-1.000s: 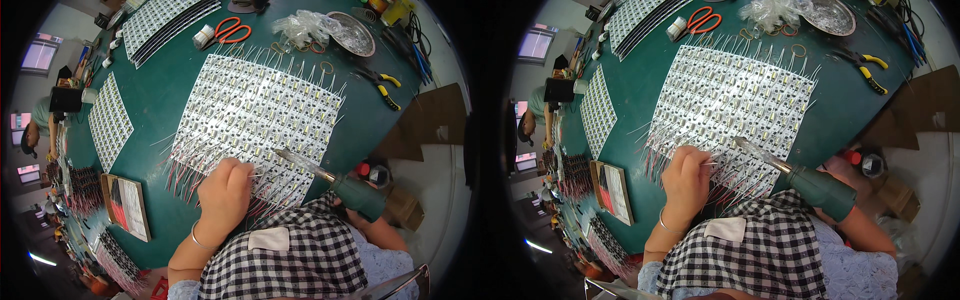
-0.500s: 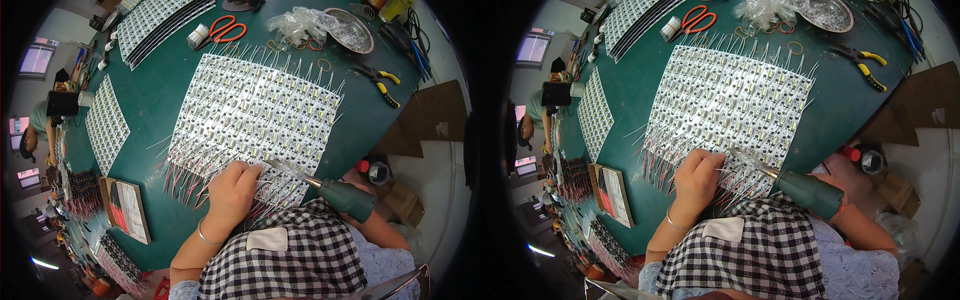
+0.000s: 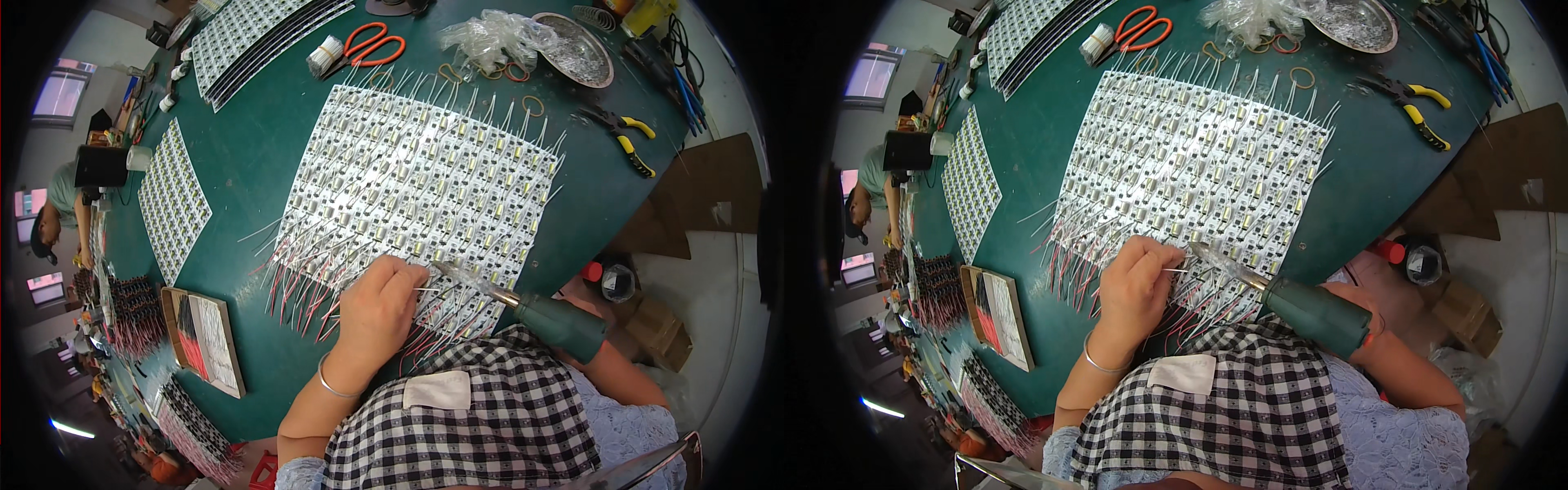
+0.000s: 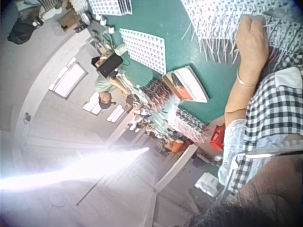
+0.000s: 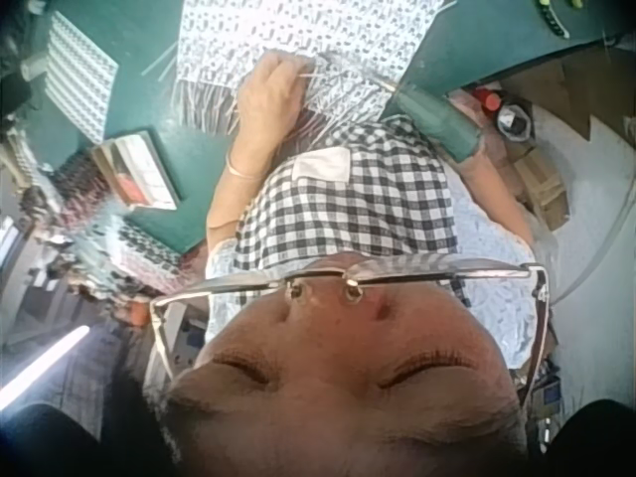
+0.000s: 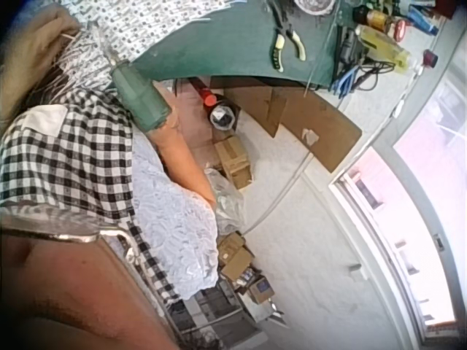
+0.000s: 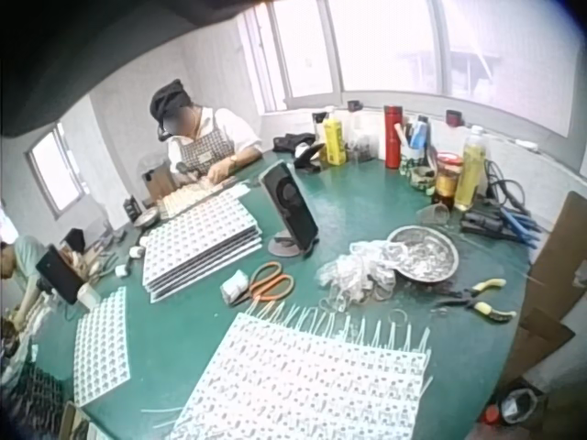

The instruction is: The person retrieves wires from a box and solders them onto an LED circuit board sheet using a soldering tool.

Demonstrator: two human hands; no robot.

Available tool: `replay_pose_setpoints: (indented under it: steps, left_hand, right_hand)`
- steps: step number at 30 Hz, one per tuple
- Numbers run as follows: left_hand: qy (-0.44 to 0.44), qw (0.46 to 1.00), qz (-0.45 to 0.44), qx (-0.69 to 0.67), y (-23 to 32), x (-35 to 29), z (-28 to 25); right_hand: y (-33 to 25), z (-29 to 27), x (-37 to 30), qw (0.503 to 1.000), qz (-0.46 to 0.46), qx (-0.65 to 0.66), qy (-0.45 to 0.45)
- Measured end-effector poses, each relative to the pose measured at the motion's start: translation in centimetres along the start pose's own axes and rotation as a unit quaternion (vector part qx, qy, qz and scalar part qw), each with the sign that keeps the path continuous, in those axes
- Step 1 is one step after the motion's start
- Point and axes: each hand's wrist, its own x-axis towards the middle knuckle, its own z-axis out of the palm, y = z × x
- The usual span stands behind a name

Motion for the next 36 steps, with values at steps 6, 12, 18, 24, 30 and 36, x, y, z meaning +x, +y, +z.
replay_pose_setpoints:
  steps: [6,12,18,24,30,36]
  left_hand:
    - [-0.01,1.0,0.001,-0.005,0.0,0.4,-0.1]
    - [-0.026,1.0,-0.011,0.0,-0.1,0.3,-0.3]
    - [-0.024,1.0,-0.01,-0.008,0.0,0.2,-0.2]
    - [-0.035,0.999,-0.02,0.029,1.0,0.2,-1.3]
    - [0.079,0.99,0.061,0.103,3.0,0.4,-3.2]
    - [0.002,0.994,0.097,0.054,1.6,0.0,1.1]
  right_hand:
    - [1.1,0.7,-1.3,0.96,0.16,0.231,0.012]
    - [-1.6,-0.6,0.5,0.991,0.102,0.082,0.021]
    - [-2.5,-1.2,0.7,0.996,0.053,0.049,0.046]
    - [-2.6,-1.8,1.2,0.996,-0.005,-0.05,0.069]
    - [-1.6,-1.9,-2.5,0.985,0.128,0.004,0.116]
    - [-1.6,-1.6,-3.2,0.966,0.205,0.118,0.099]
